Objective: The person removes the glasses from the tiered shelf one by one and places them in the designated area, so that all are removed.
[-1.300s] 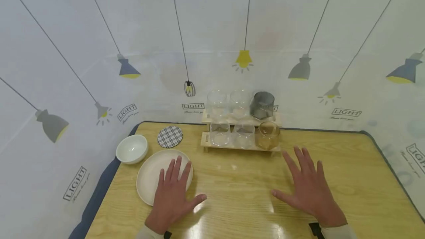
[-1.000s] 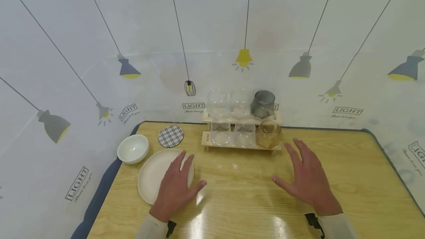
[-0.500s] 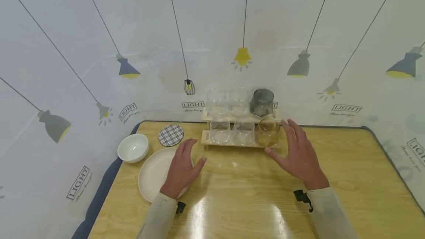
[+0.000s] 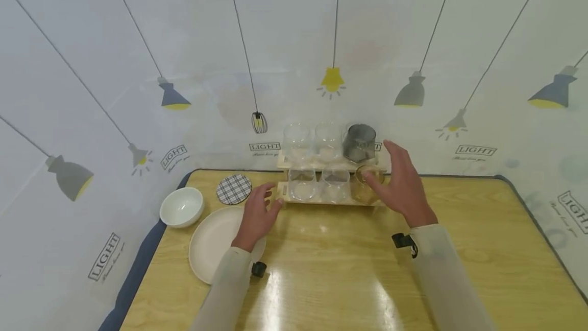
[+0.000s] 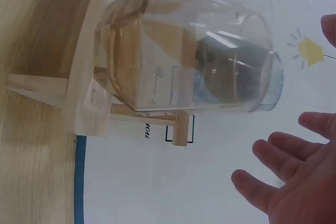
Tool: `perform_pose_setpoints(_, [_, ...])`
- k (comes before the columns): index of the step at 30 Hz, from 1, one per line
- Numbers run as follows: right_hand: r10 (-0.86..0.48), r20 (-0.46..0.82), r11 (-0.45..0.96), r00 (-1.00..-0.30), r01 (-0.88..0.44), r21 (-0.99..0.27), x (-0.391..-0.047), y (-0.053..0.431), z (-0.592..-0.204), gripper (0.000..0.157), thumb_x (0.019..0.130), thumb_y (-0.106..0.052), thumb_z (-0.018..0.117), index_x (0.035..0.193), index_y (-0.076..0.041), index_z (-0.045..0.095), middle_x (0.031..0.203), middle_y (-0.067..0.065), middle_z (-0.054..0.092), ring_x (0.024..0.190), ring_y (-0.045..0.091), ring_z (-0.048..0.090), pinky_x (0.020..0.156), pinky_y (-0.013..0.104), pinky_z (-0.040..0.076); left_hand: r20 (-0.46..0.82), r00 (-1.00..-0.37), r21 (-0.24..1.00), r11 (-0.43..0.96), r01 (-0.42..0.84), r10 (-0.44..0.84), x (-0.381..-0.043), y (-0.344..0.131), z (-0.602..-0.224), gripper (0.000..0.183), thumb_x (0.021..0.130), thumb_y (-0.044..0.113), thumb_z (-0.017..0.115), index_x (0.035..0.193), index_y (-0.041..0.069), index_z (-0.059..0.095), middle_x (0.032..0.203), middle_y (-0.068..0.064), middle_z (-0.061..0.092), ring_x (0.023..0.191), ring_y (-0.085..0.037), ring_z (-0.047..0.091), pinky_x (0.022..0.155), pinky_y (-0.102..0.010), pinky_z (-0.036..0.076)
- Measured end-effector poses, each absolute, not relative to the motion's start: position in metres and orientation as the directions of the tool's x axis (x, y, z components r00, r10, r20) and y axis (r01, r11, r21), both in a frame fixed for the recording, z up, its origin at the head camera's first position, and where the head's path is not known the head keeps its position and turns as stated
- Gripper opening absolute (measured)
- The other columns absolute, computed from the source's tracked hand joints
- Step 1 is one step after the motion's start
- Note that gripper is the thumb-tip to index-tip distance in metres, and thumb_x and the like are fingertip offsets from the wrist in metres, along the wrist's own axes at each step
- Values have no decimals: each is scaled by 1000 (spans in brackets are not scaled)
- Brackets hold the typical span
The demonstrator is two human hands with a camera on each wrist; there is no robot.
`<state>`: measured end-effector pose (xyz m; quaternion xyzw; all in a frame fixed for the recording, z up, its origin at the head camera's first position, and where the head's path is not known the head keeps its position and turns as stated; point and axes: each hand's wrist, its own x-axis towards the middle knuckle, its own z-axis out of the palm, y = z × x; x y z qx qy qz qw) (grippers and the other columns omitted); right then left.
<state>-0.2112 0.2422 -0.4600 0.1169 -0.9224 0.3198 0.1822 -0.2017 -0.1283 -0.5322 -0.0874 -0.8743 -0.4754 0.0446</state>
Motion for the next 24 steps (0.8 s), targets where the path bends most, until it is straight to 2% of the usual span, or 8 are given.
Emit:
perform_pose_setpoints(4, [-92,334,752,-938,-285,-594,-234,242,-457,96,99,-59,64,169,-11,20,166,24,35,149,47,39,114,69,37,83,-994,862,495,107,70,-213,-126,-540,49,104,19,67,150,7,54,144,-24,54,132,-42,61,106,-50,55])
perform_pose_setpoints(11, [-123,233,691,-965,-252,-678,-267,244,-452,95,100,-57,64,170,-12,17,168,22,35,154,43,37,118,66,35,-11,-1000,889,458,-4,13,-227,-117,-546,46,104,18,66,149,10,58,148,-20,57,133,-39,63,105,-51,56])
perform_pose_setpoints(17, [-148,162,677,-976,-219,-703,-280,242,-456,98,99,-57,67,169,-10,17,166,24,39,148,45,44,114,64,42,-74,-997,884,462,-65,1,-238,-111,-551,44,105,22,65,148,14,59,146,-17,63,130,-37,64,104,-53,55])
perform_pose_setpoints(24, [-134,190,621,-972,-232,-748,-285,244,-460,94,97,-53,72,167,-10,24,161,20,45,143,45,50,109,63,48,-82,-997,889,452,-68,10,-242,-109,-549,42,106,22,63,147,13,59,144,-19,64,131,-38,63,102,-53,55])
